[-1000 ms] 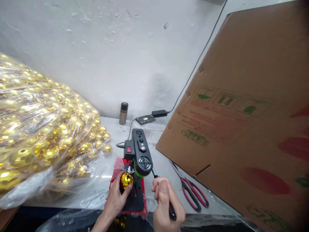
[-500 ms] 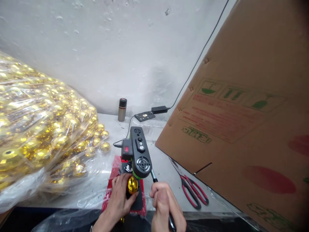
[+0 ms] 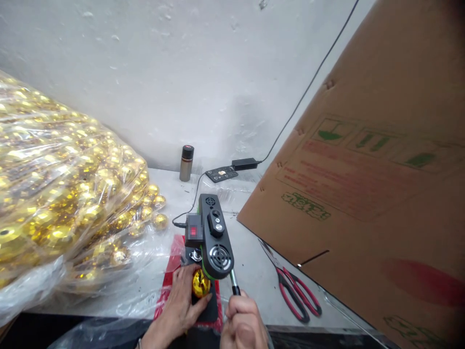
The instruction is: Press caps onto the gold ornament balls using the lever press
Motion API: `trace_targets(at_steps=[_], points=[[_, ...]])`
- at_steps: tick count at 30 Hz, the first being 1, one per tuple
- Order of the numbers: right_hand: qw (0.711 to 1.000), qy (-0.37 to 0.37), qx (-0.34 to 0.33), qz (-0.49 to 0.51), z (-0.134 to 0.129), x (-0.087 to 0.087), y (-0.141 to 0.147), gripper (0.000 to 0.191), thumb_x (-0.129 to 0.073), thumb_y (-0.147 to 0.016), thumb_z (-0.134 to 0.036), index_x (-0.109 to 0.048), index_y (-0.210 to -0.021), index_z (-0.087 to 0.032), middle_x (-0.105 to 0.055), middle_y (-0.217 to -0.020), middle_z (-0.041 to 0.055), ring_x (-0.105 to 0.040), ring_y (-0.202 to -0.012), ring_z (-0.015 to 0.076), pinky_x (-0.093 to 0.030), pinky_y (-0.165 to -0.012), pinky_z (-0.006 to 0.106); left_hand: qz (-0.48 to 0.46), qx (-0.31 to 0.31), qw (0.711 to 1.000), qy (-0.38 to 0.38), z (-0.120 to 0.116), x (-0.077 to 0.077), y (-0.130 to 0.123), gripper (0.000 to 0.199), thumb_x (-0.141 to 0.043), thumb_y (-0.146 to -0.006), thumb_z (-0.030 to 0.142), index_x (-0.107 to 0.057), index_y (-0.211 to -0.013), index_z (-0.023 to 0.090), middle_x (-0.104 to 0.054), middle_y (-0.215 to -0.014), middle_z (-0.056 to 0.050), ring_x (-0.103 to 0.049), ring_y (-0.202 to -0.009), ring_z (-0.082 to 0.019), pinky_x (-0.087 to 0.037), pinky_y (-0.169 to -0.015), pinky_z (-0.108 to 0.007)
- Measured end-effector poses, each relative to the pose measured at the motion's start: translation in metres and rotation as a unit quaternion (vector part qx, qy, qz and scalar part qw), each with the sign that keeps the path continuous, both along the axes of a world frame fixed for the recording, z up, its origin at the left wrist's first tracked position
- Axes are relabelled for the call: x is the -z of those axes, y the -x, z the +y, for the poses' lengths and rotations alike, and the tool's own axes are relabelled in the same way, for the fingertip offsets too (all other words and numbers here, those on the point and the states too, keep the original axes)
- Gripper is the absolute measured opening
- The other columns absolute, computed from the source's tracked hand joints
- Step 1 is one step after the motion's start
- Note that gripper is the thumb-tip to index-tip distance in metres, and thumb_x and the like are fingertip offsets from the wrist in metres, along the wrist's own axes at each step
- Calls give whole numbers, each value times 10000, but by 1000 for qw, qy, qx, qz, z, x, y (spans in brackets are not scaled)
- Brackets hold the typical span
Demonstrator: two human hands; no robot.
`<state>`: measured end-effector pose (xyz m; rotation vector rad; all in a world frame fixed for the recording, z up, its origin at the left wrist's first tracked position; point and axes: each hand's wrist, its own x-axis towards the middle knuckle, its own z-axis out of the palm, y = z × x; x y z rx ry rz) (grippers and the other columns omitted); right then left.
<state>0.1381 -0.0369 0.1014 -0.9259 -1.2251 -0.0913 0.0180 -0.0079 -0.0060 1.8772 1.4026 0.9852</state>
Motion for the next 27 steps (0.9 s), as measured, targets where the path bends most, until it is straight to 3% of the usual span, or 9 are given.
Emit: trace_targets(at_steps=[3, 10, 15, 27], points=[[999, -47, 24, 1, 9, 6, -1, 463, -376, -1105, -195, -446, -648, -230, -469, -595, -77, -354, -454, 76, -458, -628, 258, 7, -1, 1000, -9, 0, 1, 0, 445, -728, -903, 382, -641, -1294, 188, -721, -1160, -159, -647, -1100, -370, -574, -972, -566], [999, -50, 5, -7, 10, 6, -1, 480, -324, -1111, -166, -386, -639, -230, -426, -603, -69, -345, -449, 61, -366, -494, 226, 7, -3, 1000, -23, -2, 1, 0, 432, -744, -912, 388, -652, -1289, 197, -723, -1161, -150, -656, -1093, -358, -587, -970, -535], [999, -3, -34, -33, 0, 4, -7, 461, -322, -1132, -189, -440, -687, -220, -474, -654, -51, -471, -530, 77, -395, -504, 224, 8, -7, 999, -30, -2, 1, -1, 425, -745, -916, 410, -664, -1273, 196, -727, -1136, -146, -666, -1086, -362, -594, -952, -531], [1000, -16, -25, -4, 4, 6, -1, 488, -323, -1152, -233, -437, -678, -217, -451, -654, -59, -452, -550, 75, -404, -545, 234, 21, -4, 999, -37, 0, 3, -2, 496, -753, -892, 360, -635, -1343, 192, -730, -1203, -162, -676, -1109, -367, -583, -981, -550]])
